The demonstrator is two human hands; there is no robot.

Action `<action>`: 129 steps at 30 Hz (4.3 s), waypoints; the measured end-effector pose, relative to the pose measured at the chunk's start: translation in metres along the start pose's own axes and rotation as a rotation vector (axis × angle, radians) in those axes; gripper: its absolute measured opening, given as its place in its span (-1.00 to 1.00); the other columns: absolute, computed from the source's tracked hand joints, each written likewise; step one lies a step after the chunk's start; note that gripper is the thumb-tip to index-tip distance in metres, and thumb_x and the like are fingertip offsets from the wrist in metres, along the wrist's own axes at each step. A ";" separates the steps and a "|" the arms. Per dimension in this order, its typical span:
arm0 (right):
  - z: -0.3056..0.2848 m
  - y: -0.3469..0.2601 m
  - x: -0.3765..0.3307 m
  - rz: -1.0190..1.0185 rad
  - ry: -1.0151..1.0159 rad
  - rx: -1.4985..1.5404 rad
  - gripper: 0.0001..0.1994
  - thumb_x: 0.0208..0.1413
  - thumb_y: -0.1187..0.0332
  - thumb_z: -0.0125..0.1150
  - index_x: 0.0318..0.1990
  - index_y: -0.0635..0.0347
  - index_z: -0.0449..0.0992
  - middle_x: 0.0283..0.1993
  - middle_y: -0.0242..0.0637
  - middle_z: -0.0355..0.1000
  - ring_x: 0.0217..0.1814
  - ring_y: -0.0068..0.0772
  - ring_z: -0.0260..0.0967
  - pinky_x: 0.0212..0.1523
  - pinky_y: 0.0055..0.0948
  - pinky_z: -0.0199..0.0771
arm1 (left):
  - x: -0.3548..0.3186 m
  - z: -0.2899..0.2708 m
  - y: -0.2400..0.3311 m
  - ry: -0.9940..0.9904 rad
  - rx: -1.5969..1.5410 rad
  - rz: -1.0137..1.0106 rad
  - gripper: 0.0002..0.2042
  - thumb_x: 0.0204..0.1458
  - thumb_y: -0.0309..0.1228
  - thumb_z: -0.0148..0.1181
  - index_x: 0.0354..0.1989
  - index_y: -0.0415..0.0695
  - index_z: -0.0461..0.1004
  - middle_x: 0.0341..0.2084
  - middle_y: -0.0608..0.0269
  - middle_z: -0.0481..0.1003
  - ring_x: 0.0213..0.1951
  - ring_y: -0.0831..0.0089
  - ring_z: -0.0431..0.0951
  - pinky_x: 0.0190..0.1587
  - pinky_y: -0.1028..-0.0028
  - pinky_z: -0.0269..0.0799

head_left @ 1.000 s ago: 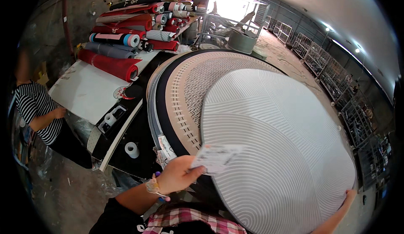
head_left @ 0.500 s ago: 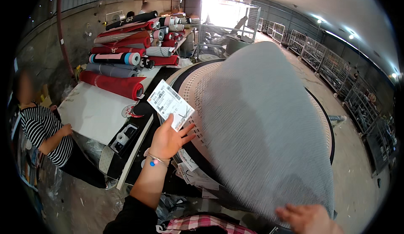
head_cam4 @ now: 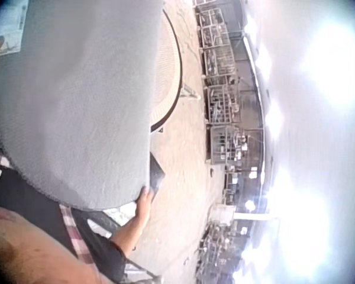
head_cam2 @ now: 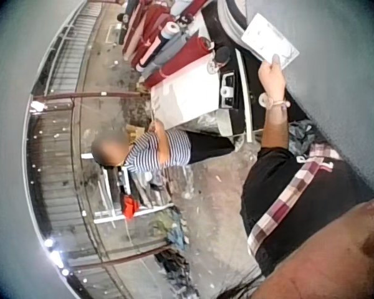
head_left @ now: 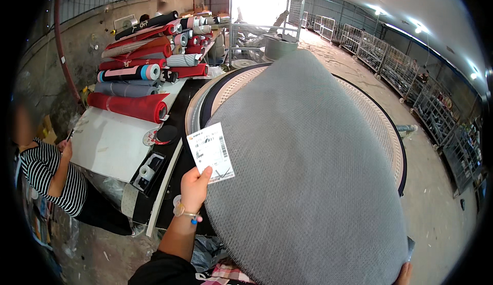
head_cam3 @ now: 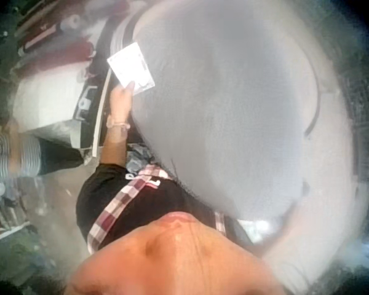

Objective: The person picks up circular mats from a stack, places them on a table to inspect the printed designs, and then rolls up several rectangular mats, securing them with labels.

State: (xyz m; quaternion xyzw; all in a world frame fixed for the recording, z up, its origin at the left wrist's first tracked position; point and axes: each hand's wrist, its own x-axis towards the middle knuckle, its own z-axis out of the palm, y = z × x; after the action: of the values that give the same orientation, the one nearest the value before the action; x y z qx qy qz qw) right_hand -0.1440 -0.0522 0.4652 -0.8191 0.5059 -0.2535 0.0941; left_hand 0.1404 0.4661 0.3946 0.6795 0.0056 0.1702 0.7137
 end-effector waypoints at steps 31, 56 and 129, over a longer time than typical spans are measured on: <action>0.155 -0.169 0.118 -0.460 0.070 -0.301 -0.37 -0.10 0.40 0.13 0.17 0.03 0.01 0.27 -0.12 -0.23 0.22 0.08 -0.14 0.14 -0.04 -0.08 | 0.031 -0.001 -0.006 0.234 0.741 0.209 -0.76 -0.05 -0.32 0.03 -0.50 -0.29 0.44 -0.42 0.01 0.42 -0.35 0.27 0.42 -0.34 0.43 0.29; 0.204 -0.452 -0.167 -0.022 -2.266 1.552 -0.83 0.06 0.35 -0.18 -0.35 0.28 0.26 -0.64 -0.40 0.03 -0.64 -0.55 0.01 -0.51 -0.50 0.26 | 0.075 -0.299 -0.154 0.385 1.159 -0.463 -0.28 -0.30 -0.53 0.13 0.15 -0.04 -0.02 0.08 -0.04 0.05 0.07 0.05 0.15 0.05 0.31 0.18; 0.091 -0.415 -0.185 -1.356 -1.420 0.670 -0.78 -0.08 0.32 0.18 -0.26 0.17 0.43 -0.54 -0.43 0.29 -0.53 -0.67 0.18 -0.48 -0.63 0.25 | -0.010 -0.055 0.057 -0.189 0.009 0.160 -0.89 -0.04 -0.47 0.07 -0.47 -0.29 0.40 -0.69 0.35 0.39 -0.60 0.65 0.36 -0.53 0.64 0.28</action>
State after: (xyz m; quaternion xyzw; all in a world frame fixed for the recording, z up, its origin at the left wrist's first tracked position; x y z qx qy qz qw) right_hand 0.1602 0.2957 0.4994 -0.8245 -0.3296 0.1604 0.4311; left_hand 0.1042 0.5182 0.4437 0.6938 -0.1154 0.1616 0.6923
